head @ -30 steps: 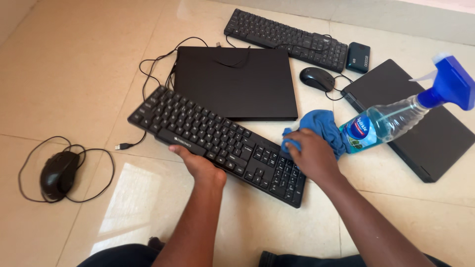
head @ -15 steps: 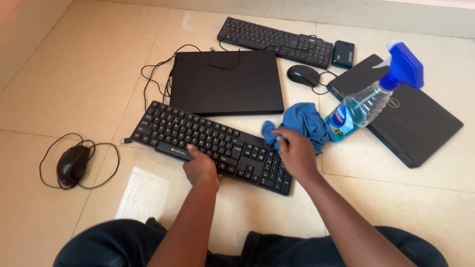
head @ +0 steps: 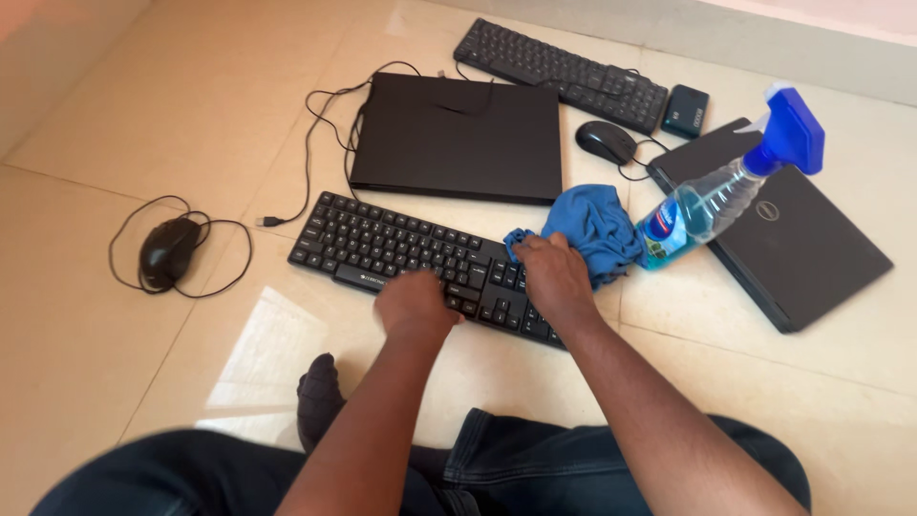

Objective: The person cleans a computer keyboard by wiping the keys and frame with a blue cloth and applying cleaning spray.

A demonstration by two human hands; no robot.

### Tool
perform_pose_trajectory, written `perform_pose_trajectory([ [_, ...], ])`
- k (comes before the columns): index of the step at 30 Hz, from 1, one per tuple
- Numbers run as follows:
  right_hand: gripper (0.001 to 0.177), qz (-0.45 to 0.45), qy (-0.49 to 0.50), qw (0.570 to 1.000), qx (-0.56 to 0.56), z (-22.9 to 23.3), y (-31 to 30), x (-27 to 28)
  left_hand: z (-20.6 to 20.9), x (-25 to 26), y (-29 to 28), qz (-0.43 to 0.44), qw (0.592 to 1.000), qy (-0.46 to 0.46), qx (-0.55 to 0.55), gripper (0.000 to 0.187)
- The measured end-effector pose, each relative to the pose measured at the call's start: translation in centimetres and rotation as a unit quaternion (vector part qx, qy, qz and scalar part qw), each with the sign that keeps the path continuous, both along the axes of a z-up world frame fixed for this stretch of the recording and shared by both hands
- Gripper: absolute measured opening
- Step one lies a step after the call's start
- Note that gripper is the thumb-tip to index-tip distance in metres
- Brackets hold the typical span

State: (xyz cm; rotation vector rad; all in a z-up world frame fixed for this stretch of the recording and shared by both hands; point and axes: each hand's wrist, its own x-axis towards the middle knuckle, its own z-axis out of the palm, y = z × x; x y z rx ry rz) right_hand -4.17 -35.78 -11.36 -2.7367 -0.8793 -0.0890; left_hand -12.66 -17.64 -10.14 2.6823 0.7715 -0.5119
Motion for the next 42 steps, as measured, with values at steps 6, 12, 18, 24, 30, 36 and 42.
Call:
perform_pose_trajectory([
  [6,0.057,0.027,-0.052,0.998,-0.025,-0.6,-0.1,-2.5,1.3,3.1,-2.4,-0.295,0.928,-0.078,0.212,0.094],
  [12,0.05,-0.07,0.003,0.997,-0.011,0.3,-0.4,-4.5,0.9,4.3,-4.2,-0.382,0.907,-0.036,0.173,0.105],
  [18,0.03,-0.112,0.057,0.982,-0.138,1.5,-1.0,-4.4,1.0,3.5,-3.6,-0.4,0.9,0.014,0.173,0.134],
  [24,0.051,-0.182,0.113,0.973,-0.087,3.9,-4.3,-2.2,0.7,3.5,-3.5,-0.352,0.915,0.032,0.195,0.147],
  [30,0.068,-0.054,0.285,0.933,-0.215,8.5,-10.8,2.1,1.1,5.5,-3.5,-0.336,0.918,0.045,0.207,0.151],
  [36,0.047,-0.179,-0.05,0.983,0.007,18.7,-18.8,0.1,0.8,6.4,-2.0,-0.347,0.924,0.005,0.161,0.148],
  [42,0.038,-0.126,0.278,0.718,0.626,11.6,-14.9,1.8,0.1,6.3,0.5,-0.387,0.911,-0.071,0.125,0.153],
])
